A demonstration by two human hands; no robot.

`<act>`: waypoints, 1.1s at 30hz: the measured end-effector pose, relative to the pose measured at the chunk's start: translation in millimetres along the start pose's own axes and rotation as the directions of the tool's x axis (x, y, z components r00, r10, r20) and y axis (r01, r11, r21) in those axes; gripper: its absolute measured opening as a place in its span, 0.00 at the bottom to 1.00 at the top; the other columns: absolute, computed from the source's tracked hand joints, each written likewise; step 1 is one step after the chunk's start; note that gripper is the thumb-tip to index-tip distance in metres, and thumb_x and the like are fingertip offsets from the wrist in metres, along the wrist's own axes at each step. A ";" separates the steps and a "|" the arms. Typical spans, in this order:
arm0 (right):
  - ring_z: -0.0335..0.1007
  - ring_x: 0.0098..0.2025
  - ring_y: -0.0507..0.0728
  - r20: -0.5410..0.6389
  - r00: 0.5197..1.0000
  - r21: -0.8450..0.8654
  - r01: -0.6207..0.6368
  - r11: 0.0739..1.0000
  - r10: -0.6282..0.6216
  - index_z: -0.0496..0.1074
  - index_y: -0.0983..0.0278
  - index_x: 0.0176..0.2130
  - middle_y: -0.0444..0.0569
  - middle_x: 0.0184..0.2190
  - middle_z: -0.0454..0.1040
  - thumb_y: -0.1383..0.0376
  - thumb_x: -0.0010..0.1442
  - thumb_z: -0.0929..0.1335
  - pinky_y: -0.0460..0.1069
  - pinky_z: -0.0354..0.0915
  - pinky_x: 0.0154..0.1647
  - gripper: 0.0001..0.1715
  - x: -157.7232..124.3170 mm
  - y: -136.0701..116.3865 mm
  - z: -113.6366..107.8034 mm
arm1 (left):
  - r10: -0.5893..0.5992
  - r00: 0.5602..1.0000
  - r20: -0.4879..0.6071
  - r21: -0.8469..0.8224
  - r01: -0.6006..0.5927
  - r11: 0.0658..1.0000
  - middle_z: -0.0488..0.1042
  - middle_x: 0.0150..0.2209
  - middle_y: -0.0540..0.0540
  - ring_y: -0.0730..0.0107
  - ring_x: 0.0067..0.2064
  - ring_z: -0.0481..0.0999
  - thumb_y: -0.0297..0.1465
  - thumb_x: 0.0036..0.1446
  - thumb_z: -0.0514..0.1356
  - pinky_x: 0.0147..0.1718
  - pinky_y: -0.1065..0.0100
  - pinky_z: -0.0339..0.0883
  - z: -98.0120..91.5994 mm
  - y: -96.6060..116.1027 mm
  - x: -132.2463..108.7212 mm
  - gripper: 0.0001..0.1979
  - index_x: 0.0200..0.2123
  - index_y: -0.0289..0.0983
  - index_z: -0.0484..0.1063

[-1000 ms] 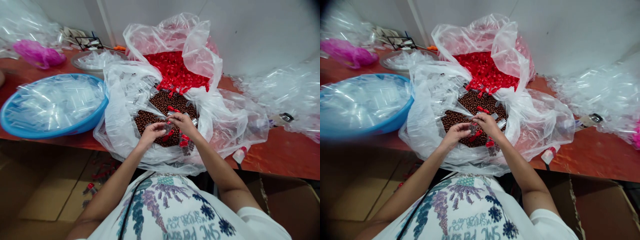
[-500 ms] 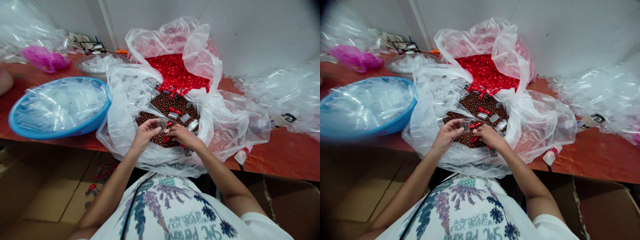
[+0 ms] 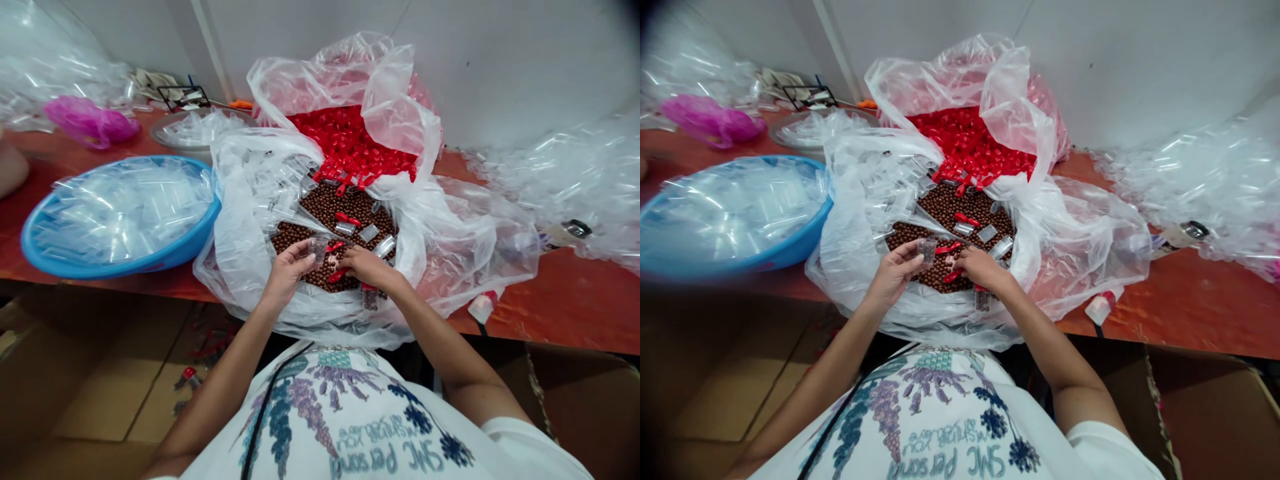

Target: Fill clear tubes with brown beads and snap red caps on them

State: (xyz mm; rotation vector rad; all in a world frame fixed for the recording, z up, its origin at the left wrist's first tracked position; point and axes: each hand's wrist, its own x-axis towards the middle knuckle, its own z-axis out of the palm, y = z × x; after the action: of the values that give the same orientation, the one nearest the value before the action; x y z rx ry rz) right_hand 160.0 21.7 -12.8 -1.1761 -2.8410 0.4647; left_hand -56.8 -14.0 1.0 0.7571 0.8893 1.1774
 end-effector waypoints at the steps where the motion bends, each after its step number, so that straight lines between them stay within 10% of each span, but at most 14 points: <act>1: 0.63 0.43 0.57 -0.013 1.000 0.022 -0.028 0.999 0.028 0.75 0.63 0.41 0.50 0.38 0.72 0.71 0.54 0.69 0.50 0.58 0.46 0.12 -0.7 0.6 -0.4 | 0.001 1.000 -0.004 -0.001 -0.001 1.000 0.74 0.45 0.44 0.67 0.43 0.74 0.30 0.42 0.68 0.40 0.67 0.71 -0.7 -1.1 -0.7 0.23 0.45 0.36 0.73; 5: 0.66 0.43 0.55 -0.193 0.948 0.364 -0.170 0.916 0.253 0.75 0.63 0.42 0.50 0.39 0.72 0.69 0.55 0.68 0.51 0.60 0.47 0.12 -4.8 -0.4 -3.0 | -0.005 1.000 -0.010 -0.002 0.005 1.000 0.75 0.44 0.44 0.66 0.42 0.74 0.30 0.43 0.68 0.40 0.65 0.72 -1.5 -2.7 -5.2 0.21 0.43 0.37 0.73; 10: 0.69 0.39 0.53 -0.133 0.849 0.950 -0.037 0.309 0.511 0.72 0.63 0.46 0.46 0.40 0.75 0.61 0.55 0.69 0.50 0.64 0.44 0.19 -11.6 -10.3 -8.9 | -0.045 0.997 0.060 0.026 0.043 0.999 0.76 0.44 0.42 0.62 0.43 0.75 0.32 0.44 0.68 0.39 0.64 0.72 7.3 -6.0 -10.6 0.20 0.43 0.35 0.74; 13: 0.70 0.39 0.52 -0.130 0.840 0.988 0.065 0.140 0.527 0.73 0.61 0.46 0.45 0.40 0.76 0.60 0.49 0.72 0.50 0.64 0.45 0.23 -14.7 -18.7 -14.1 | -0.061 0.994 0.091 0.065 0.055 0.996 0.76 0.44 0.42 0.63 0.42 0.75 0.33 0.44 0.68 0.40 0.63 0.71 14.3 -12.1 -10.6 0.21 0.44 0.35 0.74; 23: 0.70 0.43 0.54 -0.393 0.822 0.766 0.045 0.641 0.412 0.76 0.57 0.44 0.46 0.39 0.74 0.63 0.54 0.70 0.51 0.63 0.48 0.15 -21.2 -40.1 -30.0 | -0.026 0.999 0.041 0.154 0.020 0.988 0.77 0.40 0.43 0.63 0.40 0.74 0.32 0.41 0.69 0.42 0.61 0.69 21.1 -21.0 -8.3 0.21 0.41 0.34 0.76; 33: 0.70 0.39 0.53 -0.535 0.761 0.624 0.064 0.778 0.367 0.74 0.55 0.46 0.46 0.36 0.73 0.68 0.57 0.68 0.49 0.66 0.42 0.17 -28.3 -51.1 -18.6 | 0.039 0.999 0.036 0.273 -0.047 0.961 0.77 0.41 0.43 0.61 0.43 0.74 0.32 0.43 0.68 0.44 0.61 0.68 17.2 -27.5 -7.6 0.18 0.40 0.35 0.77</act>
State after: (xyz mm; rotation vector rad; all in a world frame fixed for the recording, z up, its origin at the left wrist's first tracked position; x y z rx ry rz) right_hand 147.7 -27.3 21.9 -1.1405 -1.7962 0.7495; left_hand -30.5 -28.2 -13.6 1.0205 1.0280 1.0893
